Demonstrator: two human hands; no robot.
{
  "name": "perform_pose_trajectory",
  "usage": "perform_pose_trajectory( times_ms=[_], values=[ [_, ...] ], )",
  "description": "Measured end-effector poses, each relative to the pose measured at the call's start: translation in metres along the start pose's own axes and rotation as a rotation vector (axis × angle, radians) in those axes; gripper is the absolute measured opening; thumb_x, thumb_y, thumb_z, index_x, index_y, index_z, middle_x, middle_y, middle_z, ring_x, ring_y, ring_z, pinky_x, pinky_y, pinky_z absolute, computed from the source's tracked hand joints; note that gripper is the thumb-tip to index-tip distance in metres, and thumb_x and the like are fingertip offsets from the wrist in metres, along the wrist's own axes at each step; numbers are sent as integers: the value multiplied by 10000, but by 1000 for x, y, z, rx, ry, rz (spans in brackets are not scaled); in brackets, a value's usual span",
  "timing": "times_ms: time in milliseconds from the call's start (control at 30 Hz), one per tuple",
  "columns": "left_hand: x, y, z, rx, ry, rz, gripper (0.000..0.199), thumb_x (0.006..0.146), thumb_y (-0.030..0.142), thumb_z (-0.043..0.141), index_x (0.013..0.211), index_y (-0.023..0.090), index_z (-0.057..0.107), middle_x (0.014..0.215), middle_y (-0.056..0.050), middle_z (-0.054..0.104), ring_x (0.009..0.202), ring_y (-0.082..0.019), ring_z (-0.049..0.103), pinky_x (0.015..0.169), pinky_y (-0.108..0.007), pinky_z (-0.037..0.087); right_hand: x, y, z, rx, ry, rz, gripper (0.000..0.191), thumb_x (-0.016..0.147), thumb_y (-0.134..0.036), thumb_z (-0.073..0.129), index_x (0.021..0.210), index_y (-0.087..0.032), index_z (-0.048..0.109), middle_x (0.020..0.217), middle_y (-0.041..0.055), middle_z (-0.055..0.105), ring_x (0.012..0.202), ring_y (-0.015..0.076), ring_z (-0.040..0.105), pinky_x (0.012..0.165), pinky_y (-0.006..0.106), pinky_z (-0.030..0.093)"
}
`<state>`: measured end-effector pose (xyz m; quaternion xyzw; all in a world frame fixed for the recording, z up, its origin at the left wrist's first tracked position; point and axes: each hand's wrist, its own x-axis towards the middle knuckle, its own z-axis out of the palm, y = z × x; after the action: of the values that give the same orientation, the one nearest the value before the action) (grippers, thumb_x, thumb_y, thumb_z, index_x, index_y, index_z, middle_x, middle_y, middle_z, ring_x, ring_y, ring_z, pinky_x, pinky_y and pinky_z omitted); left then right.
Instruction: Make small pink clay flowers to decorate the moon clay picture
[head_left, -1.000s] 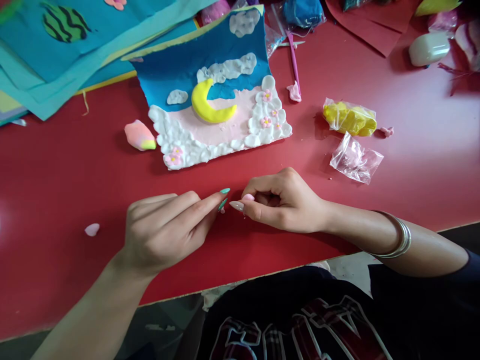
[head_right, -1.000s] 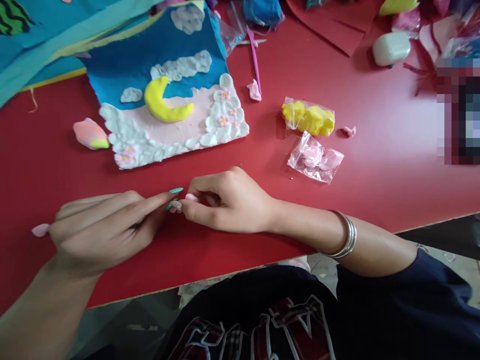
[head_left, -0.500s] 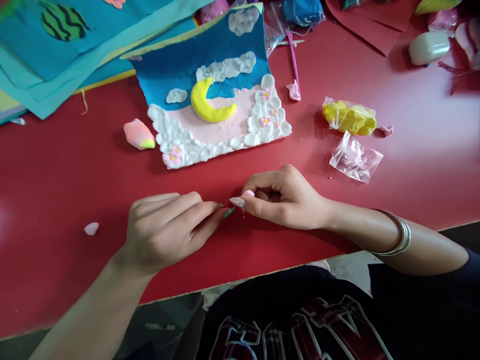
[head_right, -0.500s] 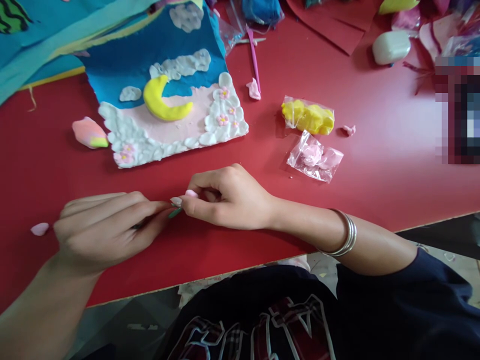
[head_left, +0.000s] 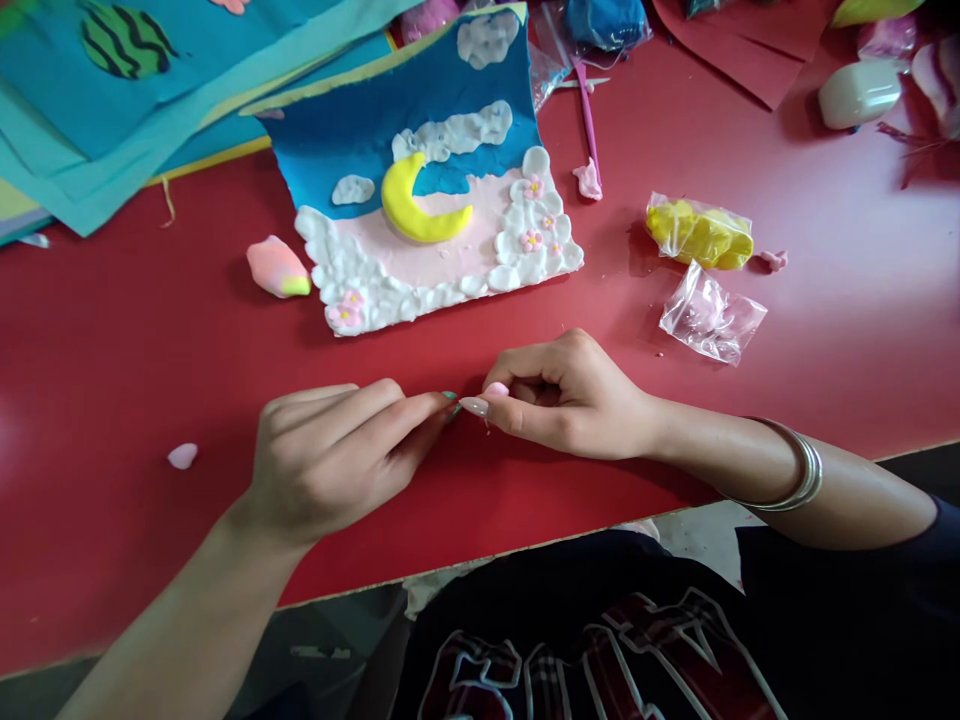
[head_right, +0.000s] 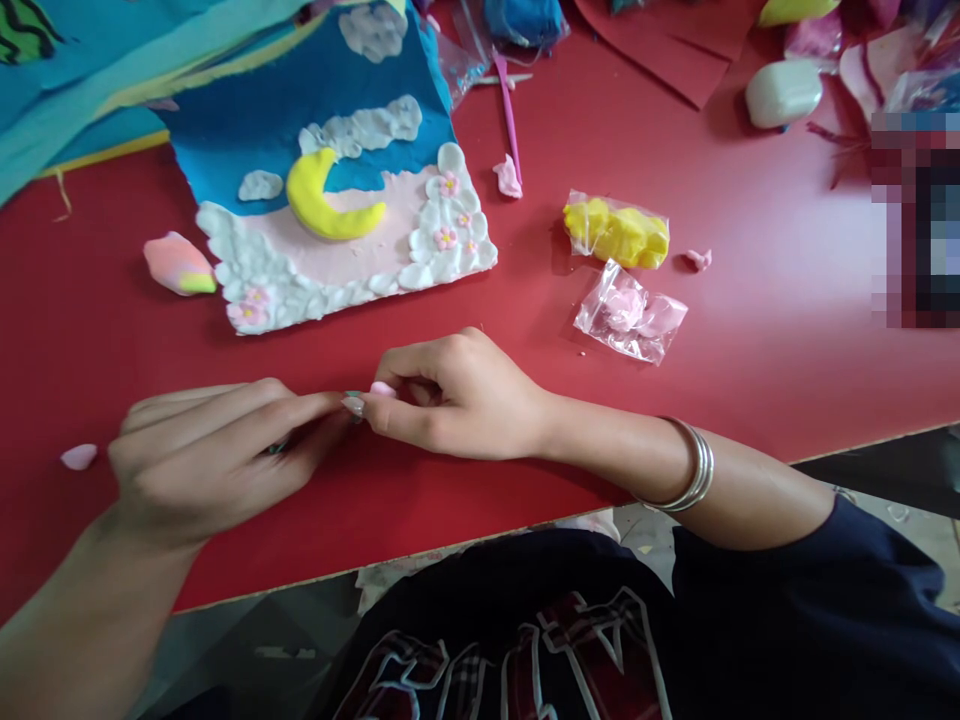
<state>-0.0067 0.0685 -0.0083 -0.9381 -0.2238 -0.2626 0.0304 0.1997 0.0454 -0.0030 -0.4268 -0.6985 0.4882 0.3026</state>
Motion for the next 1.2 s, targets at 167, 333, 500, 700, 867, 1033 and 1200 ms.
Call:
perform_pose_trajectory(
  times_ms=[167,333,500,700,867,1033,1200],
  values=[
    [1,-1,0,9,15,1,82,769,125,628,771,160,554,479,71,469,405,-71,435,413,-225,345,0,1,0,-15,-6,-10,242,841,-264,511,662,-110,561,527,-46,437,496,33,330,503,191,263],
    [2,-3,0,-3,26,54,116,723,98,673,799,123,588,487,56,499,404,-66,442,404,-219,353,0,1,0,-14,-10,-18,259,841,-284,517,653,-112,561,517,-48,428,488,34,324,501,191,267],
    [2,-3,-1,-4,15,34,104,728,115,673,759,134,576,484,59,501,402,-65,446,402,-222,342,0,0,0,-12,-5,-17,230,834,-254,522,663,-109,572,522,-45,439,495,36,335,506,194,270],
    [1,-1,-1,-41,-11,9,191,738,160,658,644,185,494,467,72,475,392,-69,430,386,-237,295,-1,0,0,-20,-10,-17,239,842,-265,510,672,-110,577,531,-40,451,507,41,346,514,202,267],
    [0,1,-3,-86,-19,-91,152,770,167,613,654,218,528,466,72,472,392,-73,454,404,-248,327,-1,0,0,-26,-16,-18,249,847,-270,502,674,-108,580,530,-38,454,505,41,346,512,198,269],
    [3,2,-5,-23,-28,-82,80,785,194,597,725,241,573,472,69,507,399,-86,487,408,-243,374,-1,0,0,-11,-9,-18,221,829,-249,524,672,-108,589,526,-41,455,499,38,348,507,193,273],
    [12,2,-8,31,58,11,126,763,131,625,711,228,562,446,78,491,378,-75,465,391,-220,388,-1,0,0,-21,-12,-14,210,824,-238,519,676,-109,593,528,-40,460,496,38,349,506,193,274]
  ],
)
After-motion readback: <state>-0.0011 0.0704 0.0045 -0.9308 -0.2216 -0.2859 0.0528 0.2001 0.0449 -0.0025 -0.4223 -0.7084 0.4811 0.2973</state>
